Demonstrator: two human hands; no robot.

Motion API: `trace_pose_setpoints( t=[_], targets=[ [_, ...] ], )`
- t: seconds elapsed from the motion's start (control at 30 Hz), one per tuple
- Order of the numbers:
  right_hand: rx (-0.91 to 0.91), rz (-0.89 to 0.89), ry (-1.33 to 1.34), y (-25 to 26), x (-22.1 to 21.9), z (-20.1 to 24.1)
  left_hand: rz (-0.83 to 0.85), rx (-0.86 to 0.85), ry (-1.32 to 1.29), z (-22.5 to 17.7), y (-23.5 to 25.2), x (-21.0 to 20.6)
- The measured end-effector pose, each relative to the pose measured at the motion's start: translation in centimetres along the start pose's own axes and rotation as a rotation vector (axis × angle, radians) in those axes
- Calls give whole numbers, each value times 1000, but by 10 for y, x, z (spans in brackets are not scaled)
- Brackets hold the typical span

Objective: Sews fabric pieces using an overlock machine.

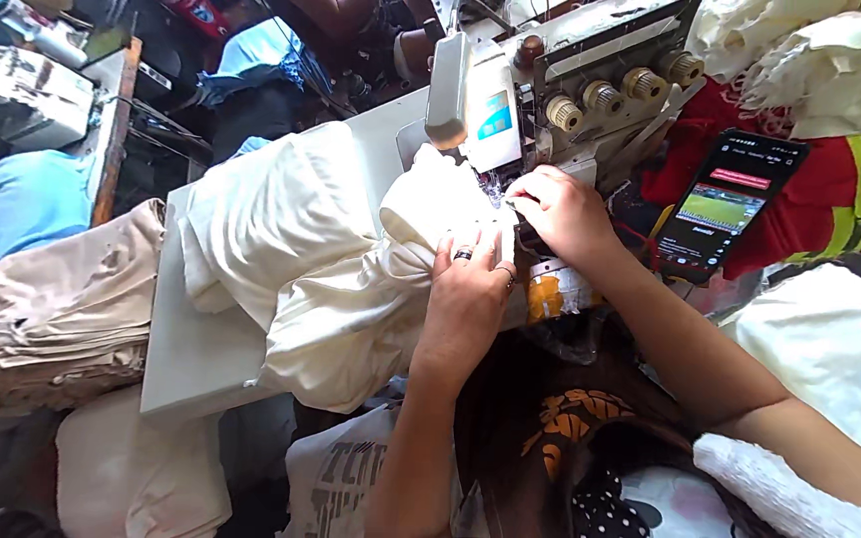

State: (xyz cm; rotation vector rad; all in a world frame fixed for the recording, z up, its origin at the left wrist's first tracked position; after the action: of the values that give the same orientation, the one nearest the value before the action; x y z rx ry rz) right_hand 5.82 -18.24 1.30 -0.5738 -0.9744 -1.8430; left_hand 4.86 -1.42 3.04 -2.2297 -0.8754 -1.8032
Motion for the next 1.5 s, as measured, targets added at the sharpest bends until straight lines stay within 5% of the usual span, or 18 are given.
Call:
trace_pose_setpoints(
  t=[0.17,0.4,0.6,0.83,0.97,1.17,1.33,1.5],
  targets=[
    [73,27,-161,3,2,9,16,22,0,-1,2,1],
    [-119,-186,-102,-16,44,0,26,49,-47,0,2,3],
    [-111,115,-22,-1,11,5,3,36,-44,0,3,3],
    [2,130,-216,5,4,18,22,49,-22,-1,3,2],
    [22,-4,-269,1,7,21,33,62,-24,-1,4,3],
    [-173,-170,13,-32,9,4,9,65,-50,0,2,3],
    [-273,85,165,-11,10,-1,32,57,-55,0,3,4],
    [-96,88,41,3,3,6,42,77,-55,-2,3,4]
  ],
)
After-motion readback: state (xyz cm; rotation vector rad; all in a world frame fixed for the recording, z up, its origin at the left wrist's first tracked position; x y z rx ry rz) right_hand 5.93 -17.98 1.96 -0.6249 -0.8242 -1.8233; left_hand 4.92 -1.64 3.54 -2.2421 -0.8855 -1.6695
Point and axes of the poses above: each hand's wrist, its own y-axis towards the middle knuckle, its own x-axis out of the back of the hand, z = x × y, the point moved 4 cm from there along y, towards the middle knuckle, and after that the axes turned 5 degrees about -y, right-handed, at the moved point
